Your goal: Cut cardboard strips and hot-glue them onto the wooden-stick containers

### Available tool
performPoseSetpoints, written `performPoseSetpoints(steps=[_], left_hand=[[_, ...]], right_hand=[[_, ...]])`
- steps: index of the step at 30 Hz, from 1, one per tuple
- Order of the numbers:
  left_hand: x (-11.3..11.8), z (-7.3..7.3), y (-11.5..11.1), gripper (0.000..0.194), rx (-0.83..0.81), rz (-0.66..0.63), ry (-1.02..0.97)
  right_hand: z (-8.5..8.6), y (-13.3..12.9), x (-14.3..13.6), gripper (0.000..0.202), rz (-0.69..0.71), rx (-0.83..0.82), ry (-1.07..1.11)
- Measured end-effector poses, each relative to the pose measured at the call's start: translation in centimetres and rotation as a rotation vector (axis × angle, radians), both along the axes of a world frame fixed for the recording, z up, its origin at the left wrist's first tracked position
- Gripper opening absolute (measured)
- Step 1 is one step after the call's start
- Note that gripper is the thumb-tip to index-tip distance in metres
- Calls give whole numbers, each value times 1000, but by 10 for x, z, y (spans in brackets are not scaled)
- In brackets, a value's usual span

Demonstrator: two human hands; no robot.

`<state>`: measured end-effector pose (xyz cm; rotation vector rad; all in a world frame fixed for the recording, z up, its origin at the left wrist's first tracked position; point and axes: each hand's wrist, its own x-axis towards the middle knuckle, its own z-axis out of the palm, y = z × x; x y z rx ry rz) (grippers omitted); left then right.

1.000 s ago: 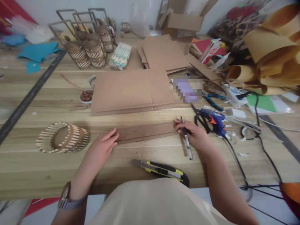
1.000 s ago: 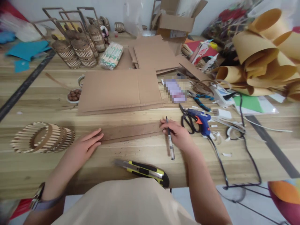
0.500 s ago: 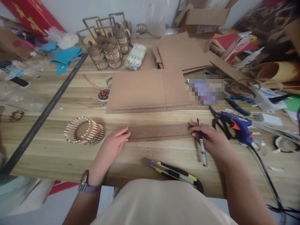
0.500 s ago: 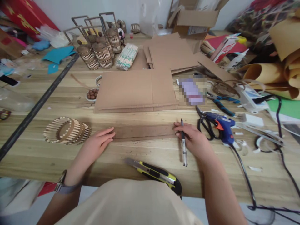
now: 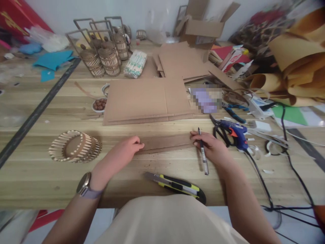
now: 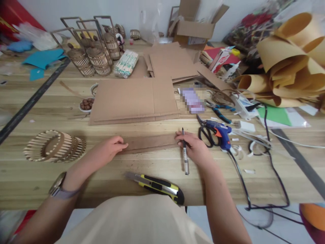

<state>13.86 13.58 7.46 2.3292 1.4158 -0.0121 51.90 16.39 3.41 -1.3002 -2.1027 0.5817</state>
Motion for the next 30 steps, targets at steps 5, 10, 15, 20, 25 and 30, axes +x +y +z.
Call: performPoseSetpoints(steps=[5, 10, 15, 20, 25, 30], left_hand=[[23, 6, 33, 55, -92, -169, 78], [63, 31, 56, 78, -172, -351, 227], [97, 52, 72, 90, -183, -491, 391], [117, 57, 85, 108, -239, -522, 470], [127, 52, 98, 125, -301, -608, 539], [129, 57, 103, 126, -370, -580, 533]], right_hand=[[3, -1, -2, 17, -2, -15, 41], [3, 1, -2, 17, -1, -8, 40], [3, 0, -3, 17, 0, -11, 44], [4, 0, -6, 16, -17, -4, 75], [14, -7, -5, 24, -163, 78, 159], [31, -19, -16, 34, -409, 201, 341]])
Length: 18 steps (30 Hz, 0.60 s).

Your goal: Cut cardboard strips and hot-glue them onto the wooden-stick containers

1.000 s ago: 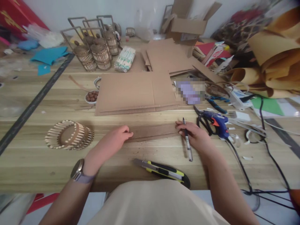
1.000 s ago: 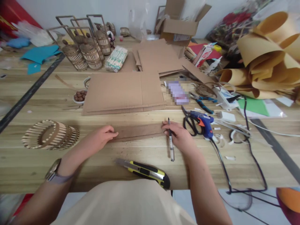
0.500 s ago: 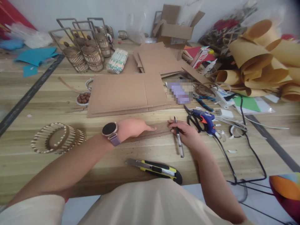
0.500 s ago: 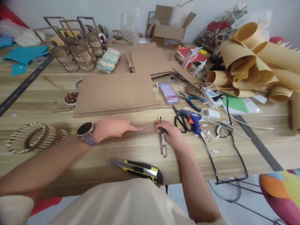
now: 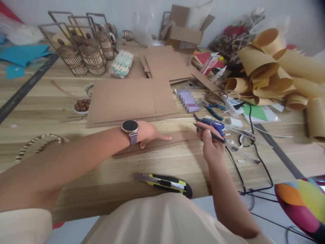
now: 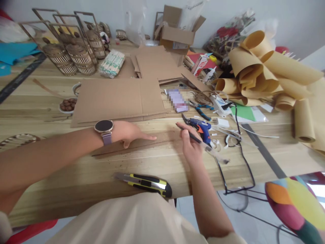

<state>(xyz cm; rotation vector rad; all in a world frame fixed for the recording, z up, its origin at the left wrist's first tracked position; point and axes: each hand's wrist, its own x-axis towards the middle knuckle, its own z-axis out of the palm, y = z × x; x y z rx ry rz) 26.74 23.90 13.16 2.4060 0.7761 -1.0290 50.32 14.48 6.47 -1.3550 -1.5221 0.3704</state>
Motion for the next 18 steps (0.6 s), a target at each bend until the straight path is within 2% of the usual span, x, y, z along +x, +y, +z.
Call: performPoseSetpoints(steps=[2, 6, 11, 18], left_hand=[[-1, 2, 0, 126, -13, -19, -14], [-2, 2, 1, 127, -20, -6, -82], [-3, -8, 4, 126, -2, 15, -71], [-6, -19, 9, 122, 4, -78, -153]], right_hand=[[5, -5, -11, 28, 7, -80, 88], [13, -11, -36, 10, 117, -269, 165], [14, -10, -55, 8, 224, -323, 141], [3, -14, -87, 5, 377, -363, 35]])
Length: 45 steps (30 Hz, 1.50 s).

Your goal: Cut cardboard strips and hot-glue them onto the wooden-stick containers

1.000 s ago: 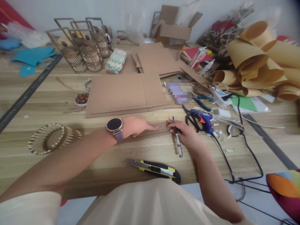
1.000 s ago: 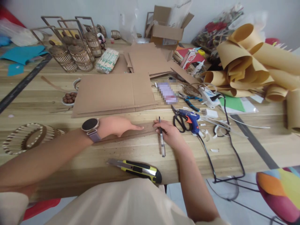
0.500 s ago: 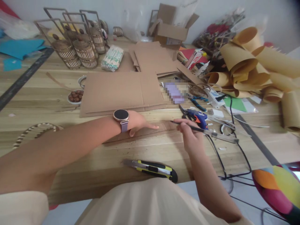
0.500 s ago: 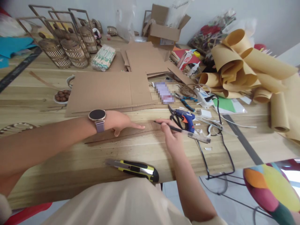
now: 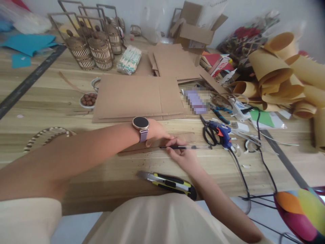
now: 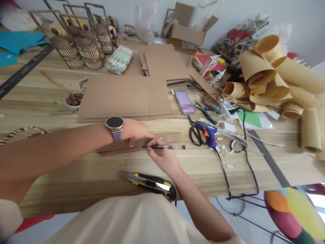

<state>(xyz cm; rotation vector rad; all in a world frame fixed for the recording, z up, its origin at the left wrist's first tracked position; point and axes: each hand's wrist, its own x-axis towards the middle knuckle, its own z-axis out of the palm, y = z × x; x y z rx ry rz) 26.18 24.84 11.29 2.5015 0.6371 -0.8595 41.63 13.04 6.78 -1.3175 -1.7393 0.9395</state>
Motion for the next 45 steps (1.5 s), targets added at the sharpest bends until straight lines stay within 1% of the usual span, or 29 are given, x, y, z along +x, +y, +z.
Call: performPoseSetpoints(steps=[4, 10, 14, 16, 18, 20, 22, 24, 26, 28, 30, 34, 40, 45], left_hand=[[-2, 1, 0, 126, -9, 8, -32], [-5, 3, -3, 122, -16, 32, -74], [-4, 0, -1, 122, -46, 66, -60], [-3, -1, 0, 125, -61, 56, -64], [-1, 1, 0, 128, -52, 42, -43], [1, 5, -2, 127, -24, 33, 14], [3, 9, -5, 127, -1, 23, 74], [4, 11, -6, 128, 11, 6, 86], [3, 10, -6, 130, 24, -13, 53], [2, 6, -5, 130, 34, -21, 14], [1, 2, -4, 130, 37, -19, 8], [0, -1, -4, 131, 34, -4, -2], [0, 2, -4, 132, 21, -12, 19], [0, 1, -4, 131, 31, -12, 13]], right_hand=[[-4, -3, -10, 4, 15, 4, -37], [-7, -3, -13, 5, 11, 1, -57], [-8, -3, -16, 6, 23, 12, -48], [-5, -3, -9, 8, 43, 19, -43], [2, 1, 8, 11, 51, 43, -60], [8, 7, 32, 16, 8, 100, -119], [11, 16, 60, 20, -76, 168, -211], [9, 24, 83, 17, -38, 185, -306], [4, 31, 97, 14, 36, 180, -354], [-2, 35, 101, 14, 98, 175, -372], [-7, 37, 101, 17, 142, 176, -378], [-9, 39, 97, 20, 194, 179, -378], [-13, 40, 100, 20, 188, 170, -380], [-16, 40, 101, 20, 175, 160, -383]])
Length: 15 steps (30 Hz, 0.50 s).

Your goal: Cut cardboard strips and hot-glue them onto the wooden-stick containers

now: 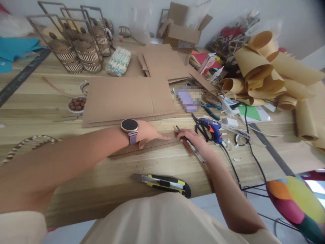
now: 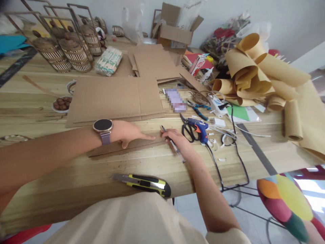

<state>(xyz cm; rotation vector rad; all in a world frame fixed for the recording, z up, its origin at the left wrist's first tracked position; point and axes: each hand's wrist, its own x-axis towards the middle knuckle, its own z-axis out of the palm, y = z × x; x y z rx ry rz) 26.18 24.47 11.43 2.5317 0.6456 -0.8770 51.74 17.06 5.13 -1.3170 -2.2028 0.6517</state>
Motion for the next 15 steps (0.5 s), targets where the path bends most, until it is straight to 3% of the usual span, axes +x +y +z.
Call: performPoseSetpoints(steps=[15], left_hand=[[2, 5, -3, 131, -9, 37, 35]], right_hand=[[-6, 3, 3, 19, 19, 30, 14]])
